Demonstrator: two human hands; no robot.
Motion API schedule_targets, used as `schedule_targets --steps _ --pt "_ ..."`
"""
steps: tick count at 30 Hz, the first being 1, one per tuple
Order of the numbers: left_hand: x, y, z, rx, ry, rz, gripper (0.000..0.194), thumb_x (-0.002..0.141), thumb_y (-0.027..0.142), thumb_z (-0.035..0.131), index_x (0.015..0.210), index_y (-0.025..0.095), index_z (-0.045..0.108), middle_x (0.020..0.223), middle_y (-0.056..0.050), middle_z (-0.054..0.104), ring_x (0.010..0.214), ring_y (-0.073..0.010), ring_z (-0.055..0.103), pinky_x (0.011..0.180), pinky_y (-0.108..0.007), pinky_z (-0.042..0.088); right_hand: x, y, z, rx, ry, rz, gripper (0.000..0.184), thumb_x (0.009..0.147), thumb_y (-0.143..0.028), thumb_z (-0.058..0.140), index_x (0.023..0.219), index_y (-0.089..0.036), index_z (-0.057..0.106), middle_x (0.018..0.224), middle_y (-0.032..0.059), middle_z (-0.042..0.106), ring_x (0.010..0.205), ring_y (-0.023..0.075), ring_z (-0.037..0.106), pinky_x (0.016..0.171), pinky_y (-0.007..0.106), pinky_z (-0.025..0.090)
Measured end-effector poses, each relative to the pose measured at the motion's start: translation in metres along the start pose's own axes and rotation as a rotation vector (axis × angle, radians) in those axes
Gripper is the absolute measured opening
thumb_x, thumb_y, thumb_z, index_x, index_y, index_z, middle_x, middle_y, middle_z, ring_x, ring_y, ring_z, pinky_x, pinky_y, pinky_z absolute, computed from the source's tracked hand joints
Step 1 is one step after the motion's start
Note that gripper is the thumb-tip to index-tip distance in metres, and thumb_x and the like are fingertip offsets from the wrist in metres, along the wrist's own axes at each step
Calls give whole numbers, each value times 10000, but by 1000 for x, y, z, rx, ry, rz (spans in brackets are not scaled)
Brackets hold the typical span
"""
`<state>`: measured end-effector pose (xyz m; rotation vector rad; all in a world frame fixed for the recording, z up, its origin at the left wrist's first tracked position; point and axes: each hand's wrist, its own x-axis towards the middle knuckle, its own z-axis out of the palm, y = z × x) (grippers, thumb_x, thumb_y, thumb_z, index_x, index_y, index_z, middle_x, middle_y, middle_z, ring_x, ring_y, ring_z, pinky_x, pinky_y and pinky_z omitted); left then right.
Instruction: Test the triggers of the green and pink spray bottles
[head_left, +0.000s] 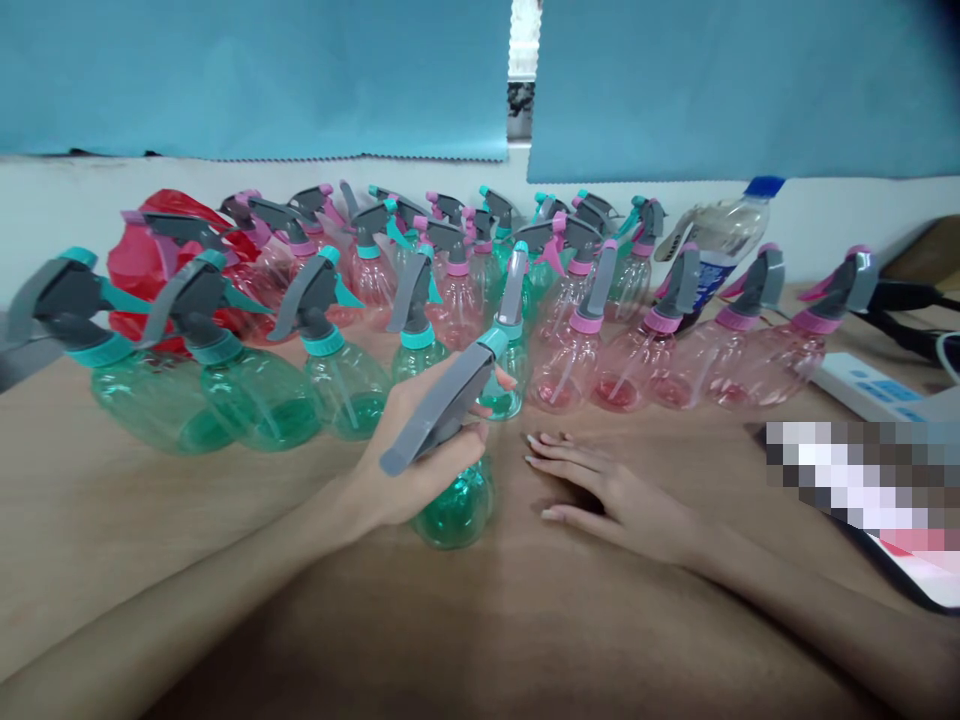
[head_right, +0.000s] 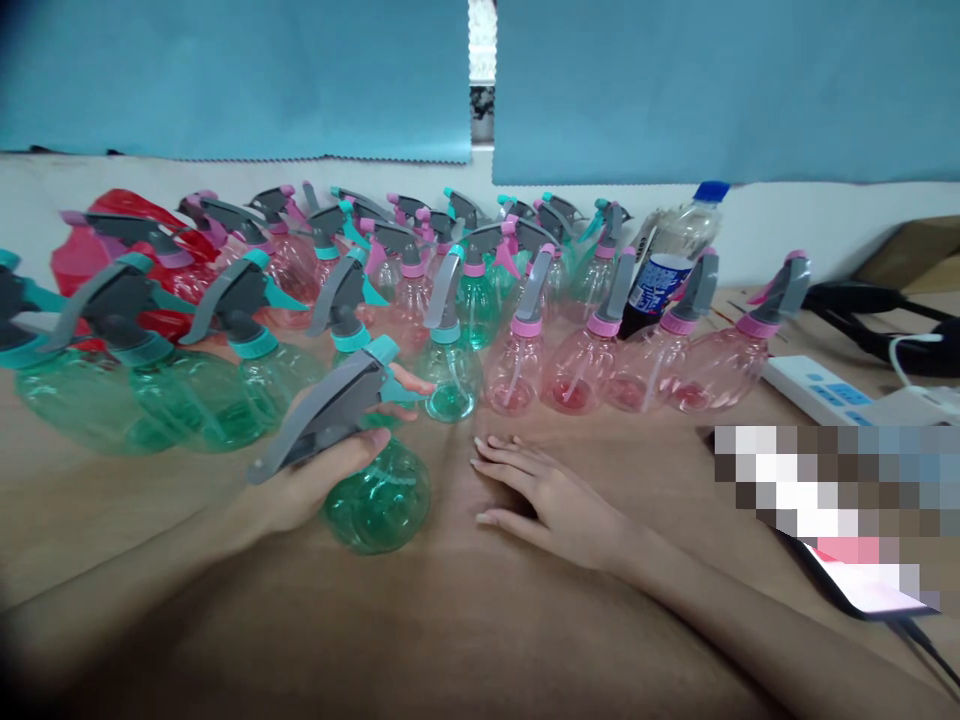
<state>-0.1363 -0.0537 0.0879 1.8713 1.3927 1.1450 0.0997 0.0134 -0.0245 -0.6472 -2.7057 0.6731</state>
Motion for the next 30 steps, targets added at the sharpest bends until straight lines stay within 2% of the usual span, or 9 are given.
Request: schedule_targets --steps 7,12,16,19,30 --pt "-2 0 4 12 57 -12 425 671 154 526 1078 216 630 632 44 544 472 -116 468 497 -250 464 0 0 -1 30 19 -9 579 906 -473 536 1433 -283 387 1484 46 421 1377 242 358 1131 494 313" --pt "-2 -2 6 13 105 16 433 674 138 540 1096 195 617 775 10 618 601 -133 559 605 -266 513 0 -3 -2 28 19 -3 577 908 -472 534 1431 -276 391 1481 52 425 1377 242 358 1129 492 317" --pt "-3 -2 5 -16 85 11 448 689 119 551 1127 200 598 1022 -32 669 742 -157 635 686 -278 528 0 -2 -2 30 14 -4 574 906 -474 535 1424 -265 406 1484 48 419 1378 237 356 1139 481 302" --pt "-3 -1 4 -31 62 0 460 707 97 551 1155 192 585 1115 -51 660 732 -143 622 696 -271 523 0 -1 -1 19 12 -8 575 905 -478 535 1422 -261 409 1482 46 424 1380 233 352 1139 476 306" --pt "-3 -1 4 -31 56 18 450 739 117 559 1178 212 586 1080 -38 676 664 -134 576 667 -282 513 0 -3 -2 34 21 2 571 905 -471 538 1425 -280 401 1482 46 423 1374 241 363 1129 493 316"
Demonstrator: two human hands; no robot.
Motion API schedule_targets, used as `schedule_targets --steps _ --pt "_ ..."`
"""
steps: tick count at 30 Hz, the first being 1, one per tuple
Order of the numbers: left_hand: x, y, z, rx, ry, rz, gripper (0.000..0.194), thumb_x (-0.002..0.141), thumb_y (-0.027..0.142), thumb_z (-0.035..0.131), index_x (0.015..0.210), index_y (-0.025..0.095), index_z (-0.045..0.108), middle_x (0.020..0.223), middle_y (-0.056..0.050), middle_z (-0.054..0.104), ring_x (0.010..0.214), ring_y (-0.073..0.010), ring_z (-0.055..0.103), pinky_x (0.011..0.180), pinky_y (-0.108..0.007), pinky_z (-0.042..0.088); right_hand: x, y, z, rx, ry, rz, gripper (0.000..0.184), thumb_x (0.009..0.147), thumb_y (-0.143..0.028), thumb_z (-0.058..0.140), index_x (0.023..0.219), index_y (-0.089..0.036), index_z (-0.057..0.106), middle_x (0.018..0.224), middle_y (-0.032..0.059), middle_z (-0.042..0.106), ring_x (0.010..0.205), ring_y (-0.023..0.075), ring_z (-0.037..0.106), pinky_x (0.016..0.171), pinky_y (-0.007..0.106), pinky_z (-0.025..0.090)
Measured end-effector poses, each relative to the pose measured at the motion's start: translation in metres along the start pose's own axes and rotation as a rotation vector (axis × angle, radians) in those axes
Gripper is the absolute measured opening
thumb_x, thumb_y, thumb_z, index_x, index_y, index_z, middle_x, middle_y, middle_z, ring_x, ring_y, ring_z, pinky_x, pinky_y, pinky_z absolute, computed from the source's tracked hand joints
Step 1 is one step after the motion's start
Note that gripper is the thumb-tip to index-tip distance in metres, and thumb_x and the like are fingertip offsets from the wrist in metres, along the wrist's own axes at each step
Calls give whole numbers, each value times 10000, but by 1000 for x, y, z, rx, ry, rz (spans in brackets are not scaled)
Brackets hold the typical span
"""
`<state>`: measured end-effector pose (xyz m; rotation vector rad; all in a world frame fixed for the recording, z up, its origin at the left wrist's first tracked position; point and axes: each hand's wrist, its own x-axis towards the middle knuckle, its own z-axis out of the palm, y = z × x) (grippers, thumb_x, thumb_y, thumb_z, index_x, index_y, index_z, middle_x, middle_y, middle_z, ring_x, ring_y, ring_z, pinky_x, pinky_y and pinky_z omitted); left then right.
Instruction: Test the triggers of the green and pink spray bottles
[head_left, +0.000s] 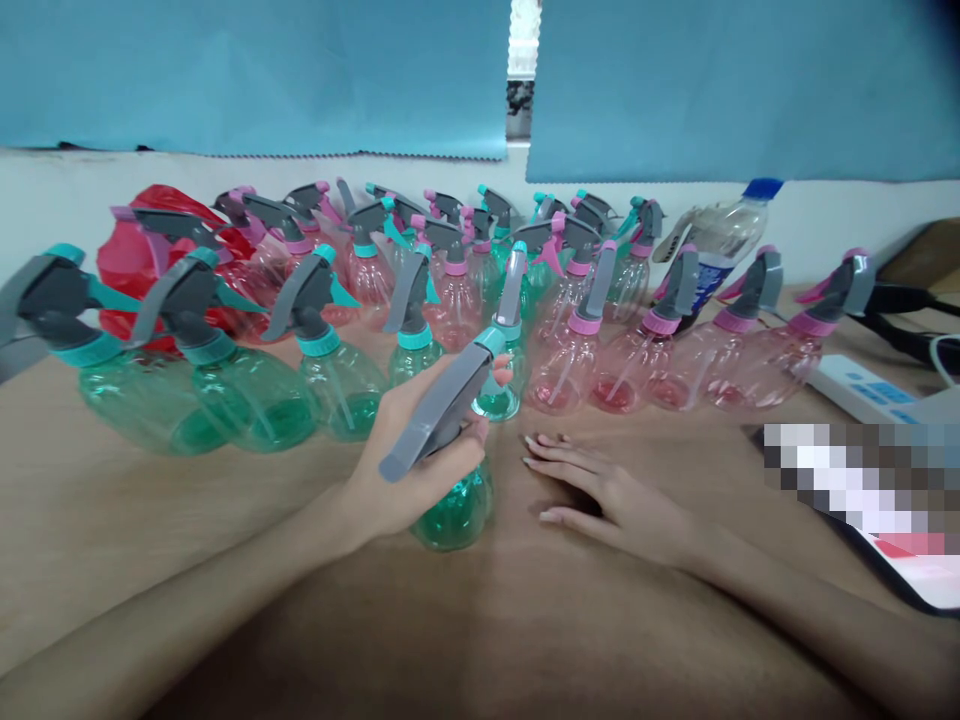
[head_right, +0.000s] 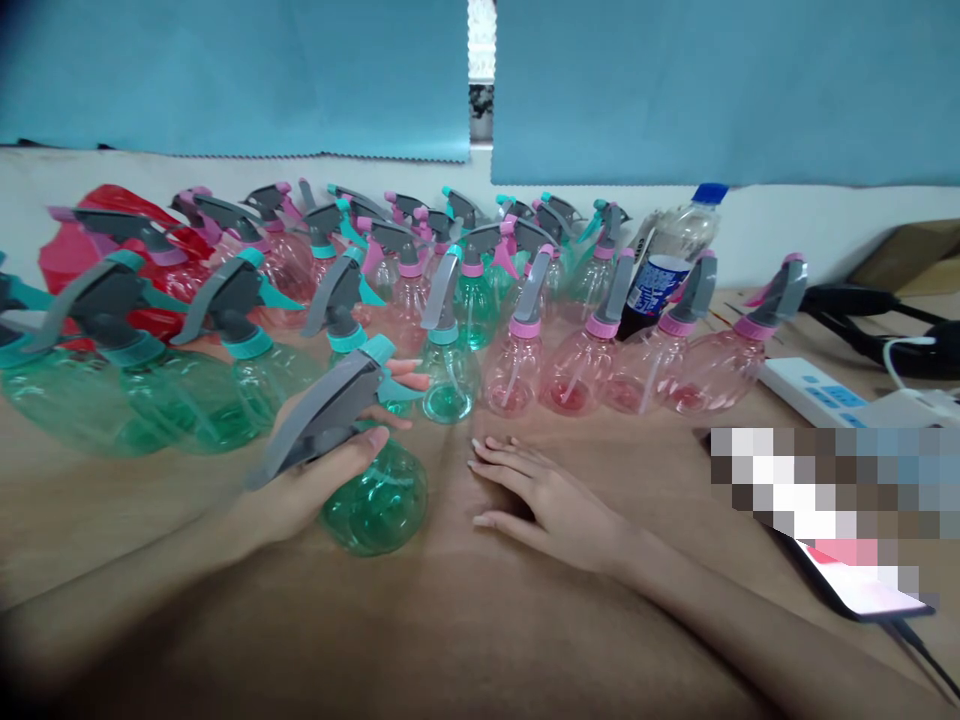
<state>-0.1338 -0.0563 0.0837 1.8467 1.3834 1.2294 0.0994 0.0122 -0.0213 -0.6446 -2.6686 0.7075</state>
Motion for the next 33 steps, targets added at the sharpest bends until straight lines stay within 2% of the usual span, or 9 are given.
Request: schedule_targets --steps 21,24,28,33 --pt "1 1 0 8 12 16 398 747 141 571 1136 219 601 1095 -40 666 702 -148 577 698 -298 499 0 1 1 18 14 -14 582 898 -462 553 1430 -293 391 1478 48 430 1370 250 369 1123 500 321" --pt "0 -1 0 6 1 0 400 769 152 567 1163 215 585 1041 -29 665 683 -139 559 699 -292 499 0 2 1 0 -1 -12 573 905 -465 541 1429 -285 392 1484 45 420 1376 242 360 1124 494 325" --pt "-1 -4 -1 28 -16 -11 388 805 159 546 1187 219 565 868 4 631 650 -136 545 660 -279 482 0 1 1 -18 -18 -4 579 913 -472 525 1434 -265 382 1492 48 408 1384 233 345 1130 489 319" --pt "0 -2 -1 35 -23 -23 380 777 154 554 1150 227 571 878 4 626 683 -154 589 637 -281 471 0 0 0 -18 -15 -8 572 914 -475 521 1431 -270 387 1489 50 412 1381 234 350 1129 494 319"
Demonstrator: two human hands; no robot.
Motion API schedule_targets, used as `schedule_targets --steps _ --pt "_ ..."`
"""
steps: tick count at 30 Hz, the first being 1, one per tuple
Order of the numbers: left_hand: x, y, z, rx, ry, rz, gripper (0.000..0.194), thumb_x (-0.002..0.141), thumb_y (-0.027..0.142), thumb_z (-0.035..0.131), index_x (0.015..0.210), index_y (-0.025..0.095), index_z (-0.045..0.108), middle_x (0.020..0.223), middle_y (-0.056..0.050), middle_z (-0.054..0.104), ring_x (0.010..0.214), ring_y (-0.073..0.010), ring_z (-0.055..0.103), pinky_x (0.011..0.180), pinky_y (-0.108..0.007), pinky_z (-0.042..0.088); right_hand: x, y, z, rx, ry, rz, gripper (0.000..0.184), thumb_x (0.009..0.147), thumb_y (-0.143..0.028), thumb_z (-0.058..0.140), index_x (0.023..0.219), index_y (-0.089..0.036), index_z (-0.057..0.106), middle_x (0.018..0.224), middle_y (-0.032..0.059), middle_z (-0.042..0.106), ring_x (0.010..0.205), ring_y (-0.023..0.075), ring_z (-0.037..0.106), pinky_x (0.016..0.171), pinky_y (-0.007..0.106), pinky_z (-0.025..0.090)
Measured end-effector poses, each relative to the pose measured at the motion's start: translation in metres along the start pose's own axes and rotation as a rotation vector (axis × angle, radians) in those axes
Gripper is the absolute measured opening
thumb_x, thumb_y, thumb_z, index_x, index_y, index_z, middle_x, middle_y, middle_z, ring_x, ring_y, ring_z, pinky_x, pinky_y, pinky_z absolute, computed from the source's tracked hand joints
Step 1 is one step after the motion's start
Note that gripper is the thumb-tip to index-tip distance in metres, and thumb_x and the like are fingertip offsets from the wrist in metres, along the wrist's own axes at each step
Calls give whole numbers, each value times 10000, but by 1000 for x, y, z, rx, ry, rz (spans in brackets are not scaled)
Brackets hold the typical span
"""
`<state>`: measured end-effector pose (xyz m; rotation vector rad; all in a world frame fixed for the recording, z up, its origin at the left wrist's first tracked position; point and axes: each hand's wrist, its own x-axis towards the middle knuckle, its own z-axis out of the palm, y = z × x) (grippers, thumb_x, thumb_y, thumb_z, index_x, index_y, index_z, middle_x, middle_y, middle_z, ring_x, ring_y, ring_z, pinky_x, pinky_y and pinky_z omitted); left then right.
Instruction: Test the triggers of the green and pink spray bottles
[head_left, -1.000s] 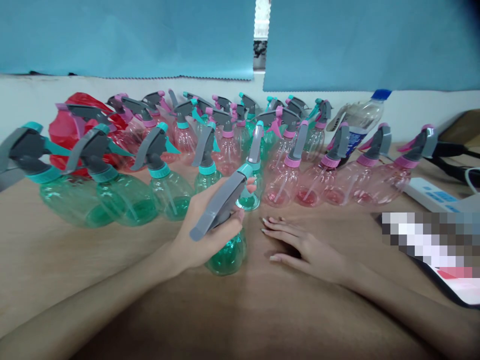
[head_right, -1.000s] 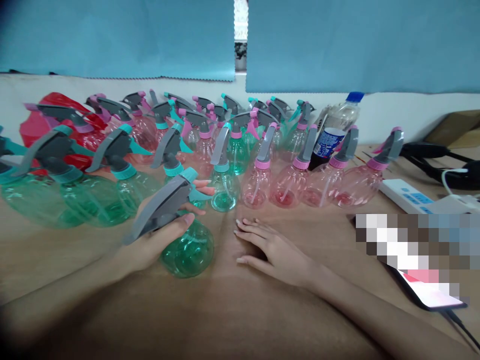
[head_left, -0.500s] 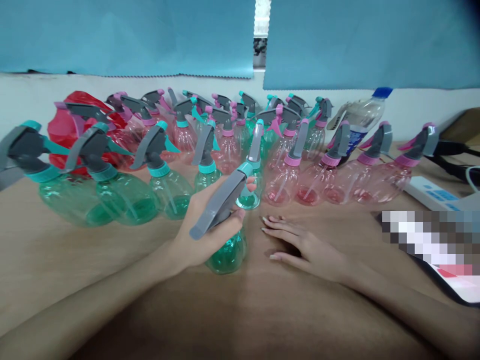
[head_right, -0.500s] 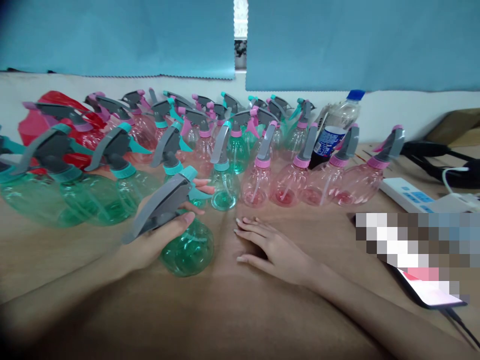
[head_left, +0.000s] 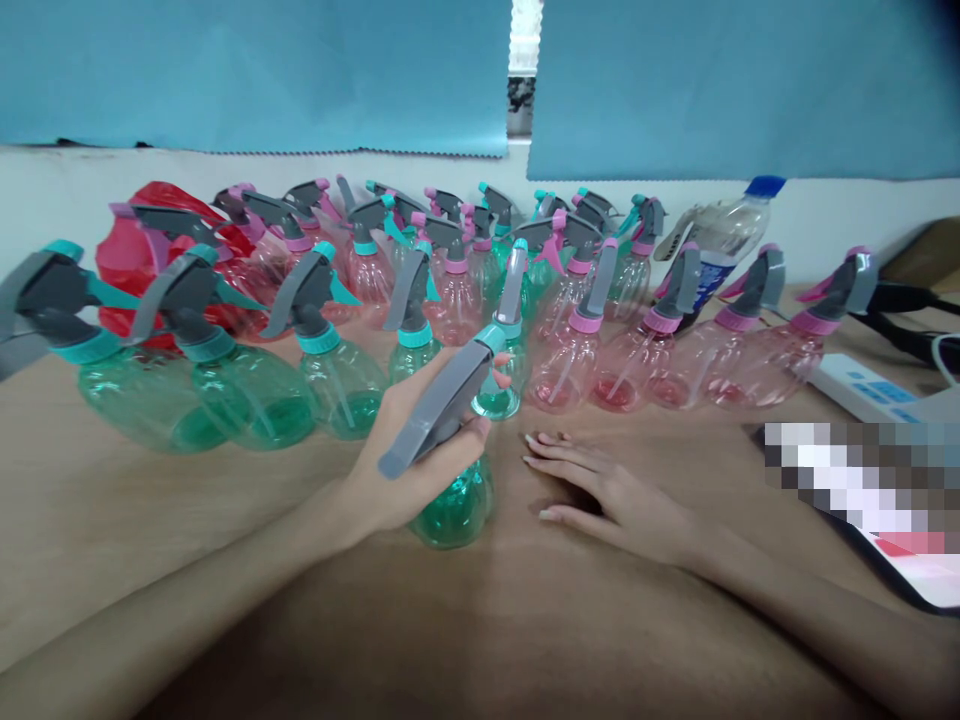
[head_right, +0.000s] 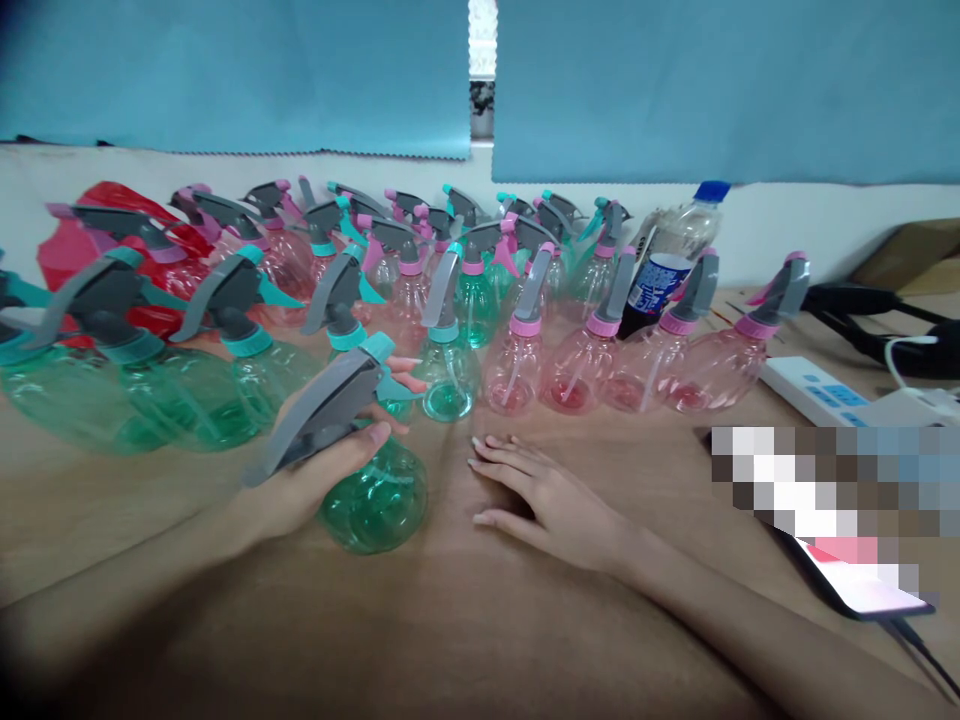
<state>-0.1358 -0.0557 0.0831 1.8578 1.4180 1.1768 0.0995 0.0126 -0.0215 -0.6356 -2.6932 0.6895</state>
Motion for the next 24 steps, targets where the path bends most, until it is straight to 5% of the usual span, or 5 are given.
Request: schedule_targets --steps 5,10,15,21,24 --pt "3 4 -1 -38 -23 -48 414 725 128 538 1128 218 546 826 17 620 529 -116 502 532 -267 424 0 1 0 2 1 3 569 908 -481 526 1422 -267 406 1487 47 416 1378 236 356 1136 485 309" --pt "3 2 -3 -7 3 23 242 701 135 538 930 215 539 601 68 447 486 -113 390 478 -250 360 0 2 1 -2 -3 8 583 908 -486 525 1426 -252 400 1491 50 411 1383 226 348 1140 470 306" --pt "3 -3 -1 -101 6 10 204 713 186 558 905 212 497 743 27 576 525 -117 488 509 -254 418 0 2 1 -8 -4 6 579 910 -489 519 1424 -248 405 1494 48 406 1386 226 341 1142 466 303" --pt "5 -2 -1 -137 -41 47 251 705 115 526 933 216 537 692 59 456 501 -94 383 474 -230 346 0 2 1 -25 -10 1 573 915 -491 509 1424 -249 403 1501 44 393 1389 224 336 1142 470 302" --pt "5 1 -1 -128 -39 29 342 690 98 515 1011 208 559 788 29 542 567 -109 465 511 -234 393 0 2 2 -30 -9 -5 576 916 -492 507 1425 -243 402 1498 47 397 1388 220 338 1145 465 299"
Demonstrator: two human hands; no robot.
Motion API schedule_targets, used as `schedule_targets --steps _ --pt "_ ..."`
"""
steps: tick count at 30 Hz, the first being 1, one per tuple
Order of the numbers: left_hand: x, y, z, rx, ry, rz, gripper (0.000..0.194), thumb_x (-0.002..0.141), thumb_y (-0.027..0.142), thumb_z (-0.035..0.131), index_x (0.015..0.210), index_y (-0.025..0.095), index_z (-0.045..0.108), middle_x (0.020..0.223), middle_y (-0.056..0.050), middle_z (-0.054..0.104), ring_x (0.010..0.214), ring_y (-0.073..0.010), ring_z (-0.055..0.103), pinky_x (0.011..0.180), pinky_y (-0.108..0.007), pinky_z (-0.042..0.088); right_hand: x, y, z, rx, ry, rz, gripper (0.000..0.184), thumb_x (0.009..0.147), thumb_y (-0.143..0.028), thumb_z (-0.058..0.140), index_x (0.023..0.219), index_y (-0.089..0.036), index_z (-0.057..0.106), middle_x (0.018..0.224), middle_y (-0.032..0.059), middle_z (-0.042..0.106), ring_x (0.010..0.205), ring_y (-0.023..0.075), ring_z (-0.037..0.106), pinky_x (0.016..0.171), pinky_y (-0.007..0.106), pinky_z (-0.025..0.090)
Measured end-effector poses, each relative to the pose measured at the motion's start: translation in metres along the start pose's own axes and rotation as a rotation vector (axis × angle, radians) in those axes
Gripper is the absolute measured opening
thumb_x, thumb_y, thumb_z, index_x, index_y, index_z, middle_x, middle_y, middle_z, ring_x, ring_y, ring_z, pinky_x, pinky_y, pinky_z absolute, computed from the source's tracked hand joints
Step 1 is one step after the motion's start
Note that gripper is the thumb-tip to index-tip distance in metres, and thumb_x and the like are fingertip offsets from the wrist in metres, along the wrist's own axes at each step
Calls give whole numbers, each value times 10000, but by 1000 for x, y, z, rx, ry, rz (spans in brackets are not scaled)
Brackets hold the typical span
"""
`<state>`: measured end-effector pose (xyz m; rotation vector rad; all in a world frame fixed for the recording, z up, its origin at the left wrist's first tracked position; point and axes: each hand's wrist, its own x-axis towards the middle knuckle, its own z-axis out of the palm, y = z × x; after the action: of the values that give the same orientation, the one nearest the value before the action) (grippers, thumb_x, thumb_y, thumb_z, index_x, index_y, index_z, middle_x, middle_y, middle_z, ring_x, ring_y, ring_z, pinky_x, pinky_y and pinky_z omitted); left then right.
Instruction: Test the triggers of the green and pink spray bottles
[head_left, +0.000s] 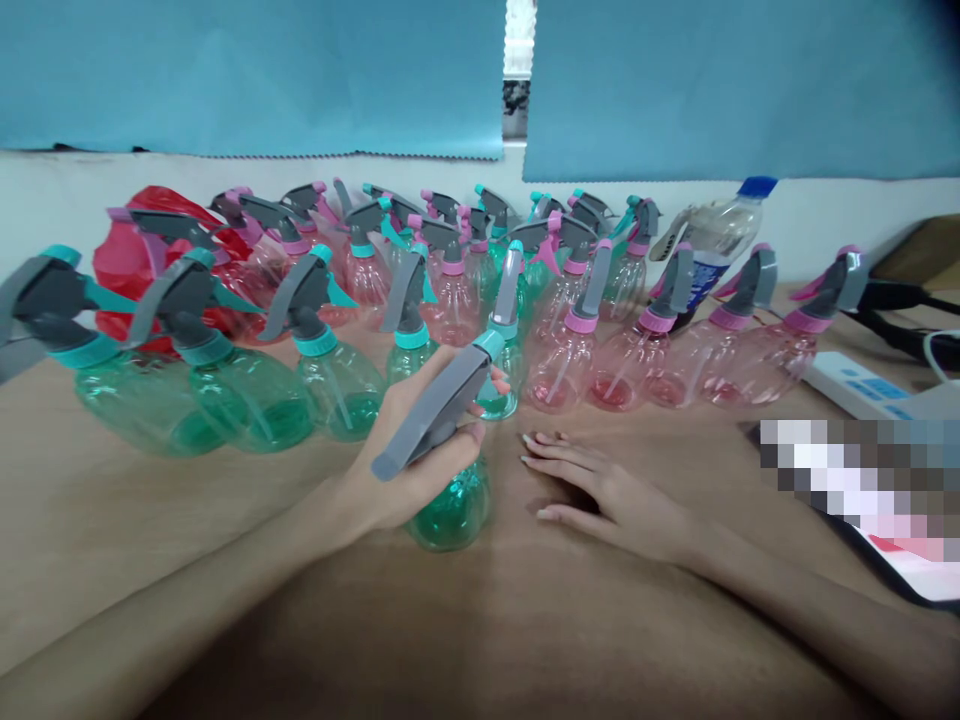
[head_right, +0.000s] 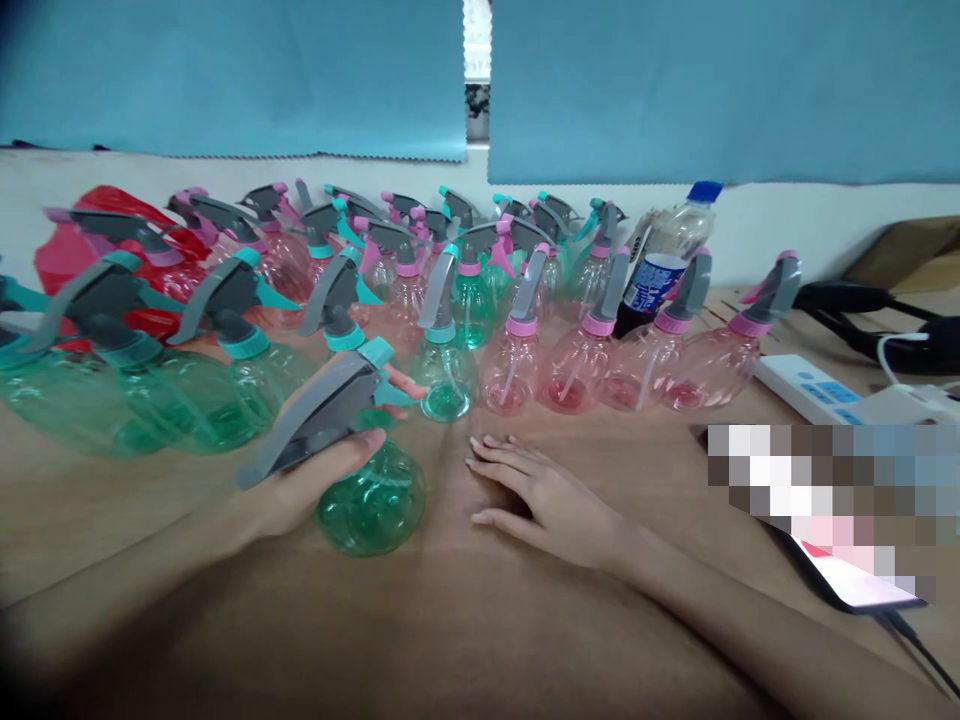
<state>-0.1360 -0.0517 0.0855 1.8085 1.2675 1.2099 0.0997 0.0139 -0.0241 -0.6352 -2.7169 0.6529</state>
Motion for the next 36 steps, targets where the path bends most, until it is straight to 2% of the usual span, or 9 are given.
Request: schedule_targets --steps 4,6,11,21,36 --pt "-1 2 0 36 12 1 380 697 120 525 1066 206 562 970 -18 628 708 -139 566 622 -254 469 0 0 0 -10 -4 4 578 919 -495 501 1427 -240 397 1499 46 397 1392 214 330 1146 461 299" --pt "-2 1 0 62 22 6 391 705 129 529 1086 207 563 938 -14 634 728 -148 577 658 -264 482 0 0 0 -15 -5 3 579 919 -497 499 1427 -240 395 1502 46 391 1394 214 326 1146 465 296" --pt "-4 -1 -1 91 25 -1 403 726 157 546 1126 203 562 796 10 605 629 -137 551 588 -256 466 0 0 0 -4 -1 1 582 916 -492 509 1429 -243 392 1500 48 394 1389 215 337 1140 462 310" --pt "-5 -4 2 37 54 3 364 730 136 572 1084 220 569 884 -1 601 752 -152 614 665 -261 497 0 -1 -1 13 6 2 581 912 -483 520 1430 -252 393 1491 52 409 1383 225 347 1140 470 305" --pt "-5 -2 2 84 64 -5 344 724 103 548 1046 220 571 821 5 573 708 -148 591 576 -249 467 0 2 1 37 25 -14 582 901 -477 541 1427 -274 397 1485 50 420 1379 241 354 1129 490 314"
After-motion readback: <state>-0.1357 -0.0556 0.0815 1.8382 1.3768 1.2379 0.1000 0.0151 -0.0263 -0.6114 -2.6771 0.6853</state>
